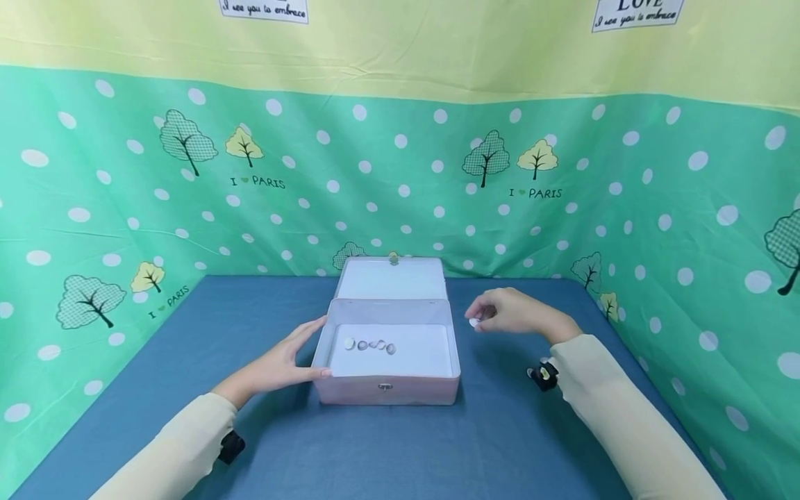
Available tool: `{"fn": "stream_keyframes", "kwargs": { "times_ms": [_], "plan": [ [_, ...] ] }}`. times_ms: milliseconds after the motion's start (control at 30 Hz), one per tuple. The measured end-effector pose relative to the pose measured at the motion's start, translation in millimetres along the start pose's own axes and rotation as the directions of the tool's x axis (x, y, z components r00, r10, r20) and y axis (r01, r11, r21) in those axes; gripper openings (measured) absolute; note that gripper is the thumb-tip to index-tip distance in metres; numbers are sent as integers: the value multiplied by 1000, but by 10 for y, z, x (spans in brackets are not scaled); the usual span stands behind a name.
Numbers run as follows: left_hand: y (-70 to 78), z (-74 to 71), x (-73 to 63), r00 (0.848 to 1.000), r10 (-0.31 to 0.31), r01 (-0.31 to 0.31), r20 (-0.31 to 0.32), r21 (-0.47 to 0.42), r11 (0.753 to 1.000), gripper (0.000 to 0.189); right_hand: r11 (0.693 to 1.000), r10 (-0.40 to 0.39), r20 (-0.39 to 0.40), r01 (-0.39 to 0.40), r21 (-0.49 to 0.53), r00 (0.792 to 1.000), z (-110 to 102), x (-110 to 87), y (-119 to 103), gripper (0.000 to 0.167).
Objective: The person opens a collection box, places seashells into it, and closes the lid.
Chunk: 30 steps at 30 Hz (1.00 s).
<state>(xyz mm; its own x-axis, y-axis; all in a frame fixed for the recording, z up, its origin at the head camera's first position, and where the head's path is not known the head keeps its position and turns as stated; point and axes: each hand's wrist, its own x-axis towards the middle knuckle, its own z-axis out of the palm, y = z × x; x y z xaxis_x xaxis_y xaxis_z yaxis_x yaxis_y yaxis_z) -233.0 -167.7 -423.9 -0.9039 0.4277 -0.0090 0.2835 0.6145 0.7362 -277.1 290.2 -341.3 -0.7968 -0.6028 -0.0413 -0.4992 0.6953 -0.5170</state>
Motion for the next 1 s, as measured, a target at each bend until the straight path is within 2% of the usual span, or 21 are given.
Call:
{"fn": "stream_keyframes", "kwargs": {
  "times_ms": [567,767,1000],
  "plan": [
    [3,-6,2,1000,-4,3,-3,-3,1000,106,998,-52,72,50,26,996,0,524,-496,22],
    [5,-2,9,1000,-13,13,2,-7,1000,107,994,-101,101,97,46,990,74,719,-633,22],
    [-2,-9,3,1000,-19,19,0,-4,1000,107,992,-121,160,114,52,980,249,990,-764,20]
  ]
}}
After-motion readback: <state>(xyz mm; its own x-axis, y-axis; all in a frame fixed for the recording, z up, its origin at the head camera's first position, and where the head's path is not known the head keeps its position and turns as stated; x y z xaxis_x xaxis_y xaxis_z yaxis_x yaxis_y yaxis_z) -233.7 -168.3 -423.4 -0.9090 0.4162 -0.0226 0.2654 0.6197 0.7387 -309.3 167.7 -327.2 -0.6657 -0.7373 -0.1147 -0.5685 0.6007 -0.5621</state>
